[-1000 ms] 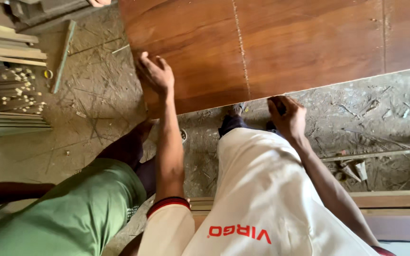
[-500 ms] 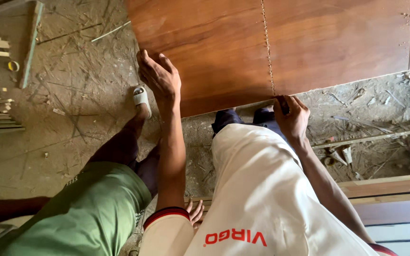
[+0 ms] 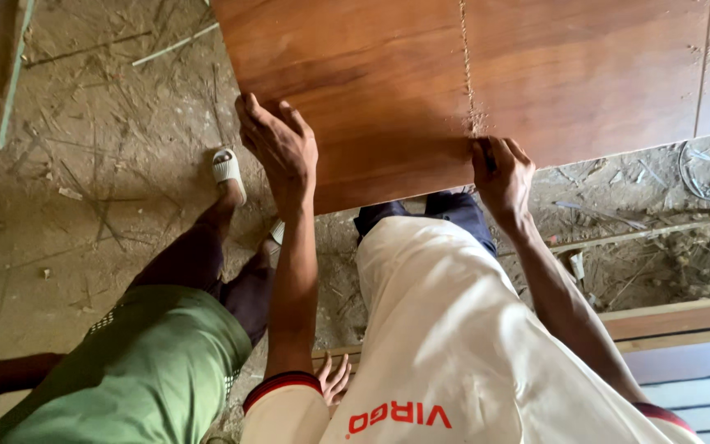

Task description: The person holds a large decorative wood-grain panel steady with one hand and sands its surface with a sanding block held in the other hand, working along the panel and across the patterned inlay section. Another worker helps position the panel at the start.

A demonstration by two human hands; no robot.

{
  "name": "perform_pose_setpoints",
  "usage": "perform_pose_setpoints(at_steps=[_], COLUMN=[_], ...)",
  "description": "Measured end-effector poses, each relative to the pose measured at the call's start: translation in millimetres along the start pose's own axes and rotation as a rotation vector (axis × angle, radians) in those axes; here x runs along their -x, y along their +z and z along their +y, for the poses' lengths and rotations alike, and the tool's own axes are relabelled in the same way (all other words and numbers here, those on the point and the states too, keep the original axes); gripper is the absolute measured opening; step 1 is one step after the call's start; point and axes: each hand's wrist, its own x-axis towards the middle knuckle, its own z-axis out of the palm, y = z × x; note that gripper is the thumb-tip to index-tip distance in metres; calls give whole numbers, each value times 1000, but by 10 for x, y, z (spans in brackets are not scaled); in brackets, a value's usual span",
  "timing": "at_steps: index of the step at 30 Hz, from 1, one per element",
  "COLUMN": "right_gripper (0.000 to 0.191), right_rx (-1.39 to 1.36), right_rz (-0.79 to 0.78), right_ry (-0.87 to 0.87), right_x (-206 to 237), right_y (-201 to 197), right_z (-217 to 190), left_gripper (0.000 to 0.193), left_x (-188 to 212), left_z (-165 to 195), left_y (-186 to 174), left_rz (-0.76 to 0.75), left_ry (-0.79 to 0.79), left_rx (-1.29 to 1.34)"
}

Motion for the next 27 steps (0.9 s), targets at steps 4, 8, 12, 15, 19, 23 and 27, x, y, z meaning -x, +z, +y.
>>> perform_pose_setpoints(at_steps=[4,8,12,15,19,23,27], right_gripper=[5,11,5,10,13,12,11], right_rx=[80,100,26,86,83,97,54], right_rz=[53,48,62,54,47,96,79], right_ry=[-71,-63,-75,-81,-104,-158,-169], right_x=[57,-532,-602,-343,-586,-1353,-1218], right_y=[17,312,332,216,286,447,310], right_z=[-19,173,238,172,118,65,-20], left_gripper=[55,54,55,56,58,60,63], left_x=[-53,-106,-115,-105,-127,-122,-87], left_z=[51,90,92,68,41,39,25], left_y=[-50,-66,-80,-62,21,89,110], left_rz=[-26,-22,-40,-74,-126,-117,-98], left_ry=[25,28,-8,-7,-55,-126,-101], left_rx=[-28,-37,16,29,-7,3,3])
